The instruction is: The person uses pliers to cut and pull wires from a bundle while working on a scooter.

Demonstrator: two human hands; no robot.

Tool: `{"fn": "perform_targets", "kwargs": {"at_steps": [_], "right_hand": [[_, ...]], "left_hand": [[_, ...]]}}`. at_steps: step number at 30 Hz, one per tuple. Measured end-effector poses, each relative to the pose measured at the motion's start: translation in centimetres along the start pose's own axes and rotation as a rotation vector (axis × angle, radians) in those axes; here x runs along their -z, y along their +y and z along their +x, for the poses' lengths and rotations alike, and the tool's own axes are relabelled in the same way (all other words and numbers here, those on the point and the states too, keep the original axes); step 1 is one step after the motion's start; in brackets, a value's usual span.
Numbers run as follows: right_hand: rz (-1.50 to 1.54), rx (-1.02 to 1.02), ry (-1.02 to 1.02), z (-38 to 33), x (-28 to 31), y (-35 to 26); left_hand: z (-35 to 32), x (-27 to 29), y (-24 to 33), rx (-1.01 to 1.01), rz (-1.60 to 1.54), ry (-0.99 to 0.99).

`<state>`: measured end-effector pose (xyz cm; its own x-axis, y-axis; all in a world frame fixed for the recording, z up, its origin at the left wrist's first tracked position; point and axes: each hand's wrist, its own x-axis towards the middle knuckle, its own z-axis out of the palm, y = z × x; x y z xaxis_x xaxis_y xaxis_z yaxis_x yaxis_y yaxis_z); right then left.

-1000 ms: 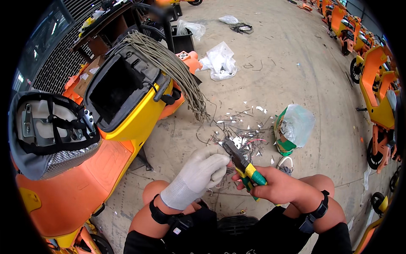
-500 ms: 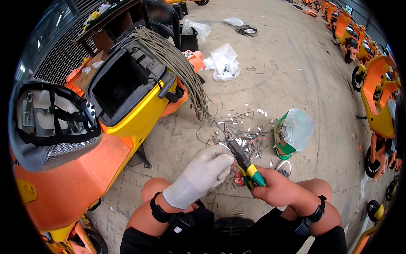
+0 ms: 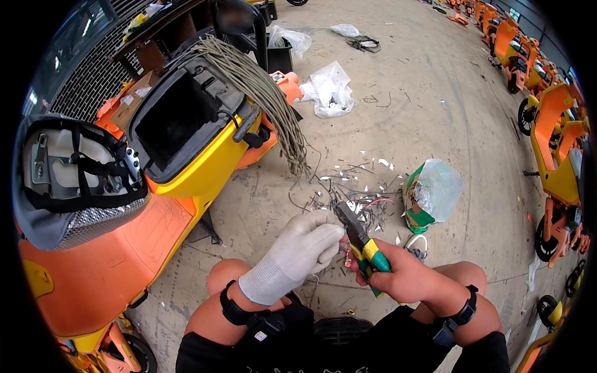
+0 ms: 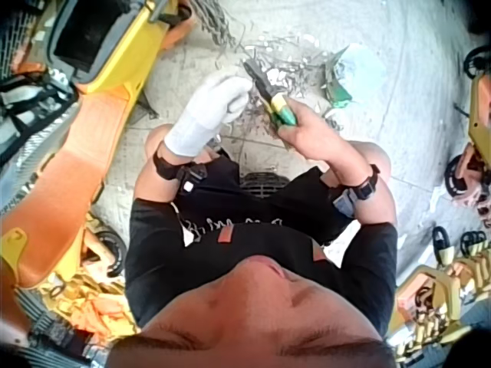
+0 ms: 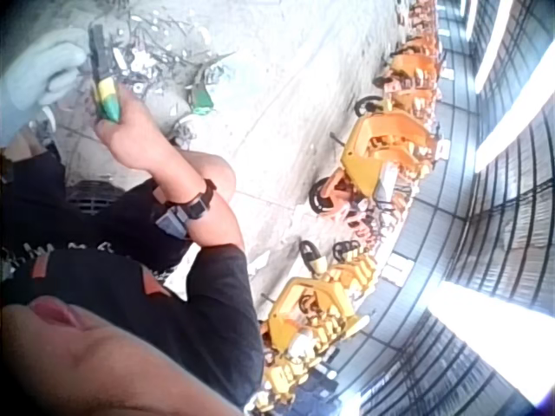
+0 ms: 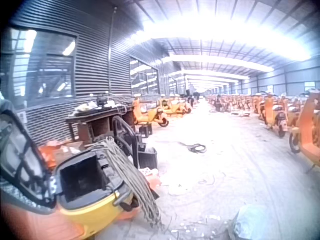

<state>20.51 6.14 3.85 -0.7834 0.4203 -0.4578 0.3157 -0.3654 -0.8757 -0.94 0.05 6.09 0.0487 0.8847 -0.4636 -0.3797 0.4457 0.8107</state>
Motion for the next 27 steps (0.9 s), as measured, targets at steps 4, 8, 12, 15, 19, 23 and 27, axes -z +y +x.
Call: {"fn": "perform_targets", "kwargs": {"at_steps": [4, 8, 12, 15, 19, 23, 27], "right_hand": [[-0.044, 0.022, 0.01, 0.0, 0.0, 0.5], [-0.051, 0.064, 0.026, 0.0, -0.1, 0.8], [-0.099, 0.048, 0.054, -0.1, 0.0, 0.7], [-0.169, 0.017, 0.08, 0.0, 0.1, 0.4], [-0.214, -0.005, 0.133, -0.1, -0.3, 0.2], [-0.18, 0.007, 0.179, 0.1, -0.6, 0.5], [0.051, 0.019, 0.032, 0.4, -0.1, 1.2]], "left_hand": [[-0.1, 0.3, -0.2, -0.015, 0.018, -0.014], [0.0, 0.4, -0.8, -0.146, 0.114, -0.028], [0.0, 0.4, -0.2, -0.09, 0.164, -0.031], [0.7, 0.2, -1.2, -0.257, 0.393, 0.053], [0.8, -0.2, -1.5, -0.395, 0.654, 0.143], [0.6, -0.5, -1.2, -0.416, 0.691, 0.181], [0.6, -0.2, -0.9, -0.323, 0.678, 0.176]]}}
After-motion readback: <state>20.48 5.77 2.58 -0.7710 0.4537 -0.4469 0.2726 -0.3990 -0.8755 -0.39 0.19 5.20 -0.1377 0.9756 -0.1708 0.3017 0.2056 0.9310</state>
